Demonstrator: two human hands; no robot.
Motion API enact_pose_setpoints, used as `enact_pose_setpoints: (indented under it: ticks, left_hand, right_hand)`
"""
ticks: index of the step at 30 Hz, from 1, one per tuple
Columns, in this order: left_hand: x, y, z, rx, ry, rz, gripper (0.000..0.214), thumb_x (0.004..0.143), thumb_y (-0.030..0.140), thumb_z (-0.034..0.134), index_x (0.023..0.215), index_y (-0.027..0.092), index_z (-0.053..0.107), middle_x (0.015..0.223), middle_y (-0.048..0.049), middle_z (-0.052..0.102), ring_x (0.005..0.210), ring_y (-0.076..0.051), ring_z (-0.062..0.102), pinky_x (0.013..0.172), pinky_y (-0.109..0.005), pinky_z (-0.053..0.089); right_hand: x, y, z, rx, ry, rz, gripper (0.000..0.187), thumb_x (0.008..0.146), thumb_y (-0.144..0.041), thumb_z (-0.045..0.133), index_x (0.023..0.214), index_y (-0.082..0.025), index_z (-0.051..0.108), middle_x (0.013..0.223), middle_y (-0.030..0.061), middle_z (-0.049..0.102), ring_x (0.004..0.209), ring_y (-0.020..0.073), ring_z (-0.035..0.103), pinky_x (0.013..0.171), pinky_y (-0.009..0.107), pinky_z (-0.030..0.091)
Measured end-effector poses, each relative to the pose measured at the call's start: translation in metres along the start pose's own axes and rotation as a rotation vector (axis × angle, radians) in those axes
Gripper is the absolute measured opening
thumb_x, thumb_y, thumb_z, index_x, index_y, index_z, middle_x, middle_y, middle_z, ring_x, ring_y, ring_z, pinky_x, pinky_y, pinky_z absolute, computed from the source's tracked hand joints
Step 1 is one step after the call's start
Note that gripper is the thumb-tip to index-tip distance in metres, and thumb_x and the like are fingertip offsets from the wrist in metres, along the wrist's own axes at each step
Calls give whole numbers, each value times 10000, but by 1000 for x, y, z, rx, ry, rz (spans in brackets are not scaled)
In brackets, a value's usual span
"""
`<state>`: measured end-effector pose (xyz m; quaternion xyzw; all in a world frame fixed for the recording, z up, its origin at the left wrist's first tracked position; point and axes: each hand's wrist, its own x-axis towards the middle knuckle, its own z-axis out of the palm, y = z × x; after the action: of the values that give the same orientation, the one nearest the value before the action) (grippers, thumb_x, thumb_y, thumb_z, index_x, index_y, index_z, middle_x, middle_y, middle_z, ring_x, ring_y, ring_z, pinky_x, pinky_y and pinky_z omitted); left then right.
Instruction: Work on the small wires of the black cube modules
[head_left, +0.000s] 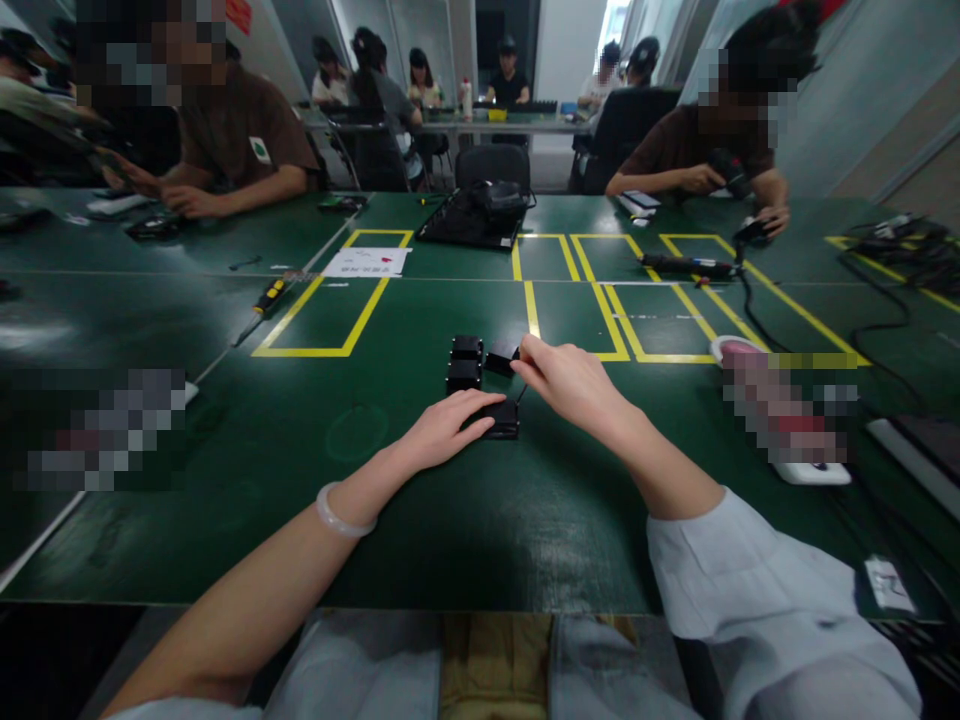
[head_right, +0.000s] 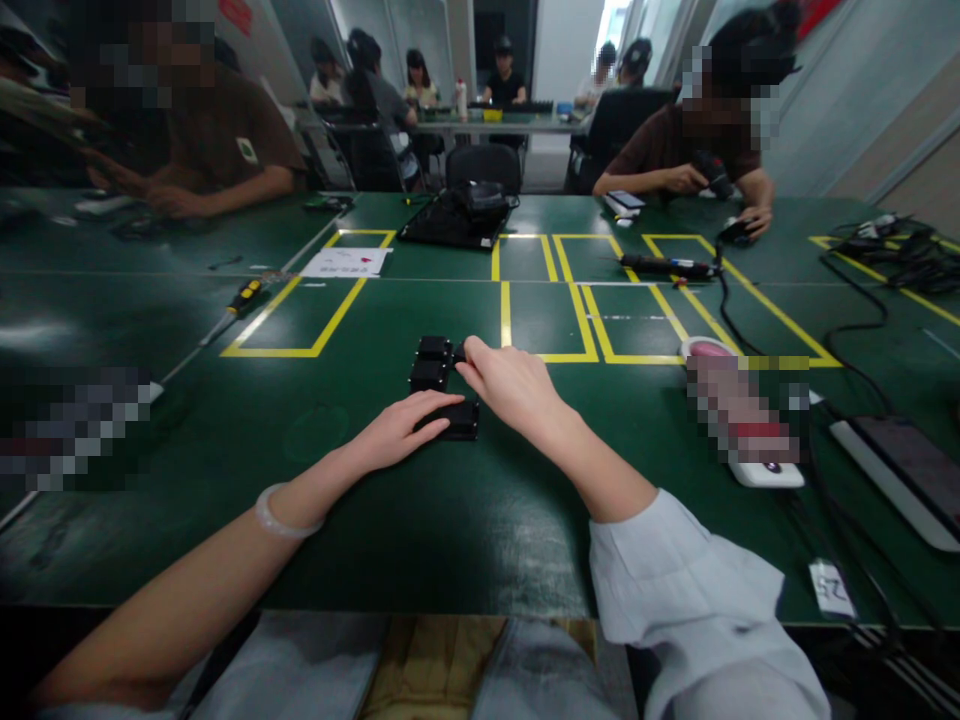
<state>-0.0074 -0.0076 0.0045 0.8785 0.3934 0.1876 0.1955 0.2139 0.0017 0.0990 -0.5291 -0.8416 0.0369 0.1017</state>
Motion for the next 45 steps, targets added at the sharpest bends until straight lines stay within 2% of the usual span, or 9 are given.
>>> enact_pose_setpoints:
  ticks: [6, 11, 18, 25, 30, 38, 45]
  left_hand:
    - [1, 0, 0, -4, -1, -2, 397, 1007, 382, 401, 1376, 261, 483, 1312, -57, 578, 1197, -226, 539, 1030, -384, 429]
    - [1, 1, -1, -4, -5, -2, 393, 1009, 378, 399, 1375, 259, 483, 1324, -54, 571, 1211, -220, 530, 1035, -379, 424]
    - [0, 1, 0, 1, -1, -2, 402, 1010, 393, 387, 1374, 253, 484, 1304, -61, 582, 1190, -226, 546, 1037, -388, 429]
    - [0, 1, -1, -6, -8, -2, 400, 1012, 391, 384, 1377, 259, 479, 1302, -58, 581, 1195, -224, 539, 1033, -379, 424]
    - [0, 2, -2, -2, -14, -8, 398, 1011, 388, 390, 1378, 260, 476, 1309, -54, 576, 1198, -222, 535, 1035, -375, 422]
    - [0, 1, -1, -2, -4, -7, 395, 1012, 389, 389, 1374, 262, 481, 1311, -52, 575, 1199, -220, 539, 1043, -377, 421]
    - [0, 1, -1, -5, -5, 2, 392, 1011, 372, 398, 1375, 252, 480, 1309, -56, 578, 1202, -220, 536, 1045, -374, 416]
  right_hand:
    - [-1, 0, 0, 19, 2, -29, 275, 978, -314, 288, 1096, -192, 505, 817, 57, 669, 612, 141, 524, 536, 272, 209]
    - [-2, 0, 0, 29, 30, -40, 252, 961, -286, 304, 1082, -200, 509, 805, 44, 665, 585, 131, 501, 524, 274, 195]
    - [-1, -1, 1, -2, -7, -20, 323, 978, -420, 317, 1035, -224, 568, 806, 50, 674, 659, 158, 557, 547, 273, 209]
    - [0, 1, 2, 6, 9, -9, 285, 978, -324, 286, 1109, -201, 507, 819, 52, 673, 624, 153, 545, 540, 277, 204]
    - [-1, 2, 0, 0, 27, -9, 244, 964, -295, 303, 1086, -211, 496, 814, 46, 669, 620, 155, 542, 534, 274, 204]
    - [0, 1, 1, -16, 23, 0, 306, 979, -421, 317, 1004, -220, 547, 792, 49, 667, 662, 167, 570, 528, 268, 206]
    - [1, 2, 2, -32, 13, 19, 282, 975, -327, 301, 1098, -206, 524, 820, 55, 676, 642, 160, 555, 542, 280, 206]
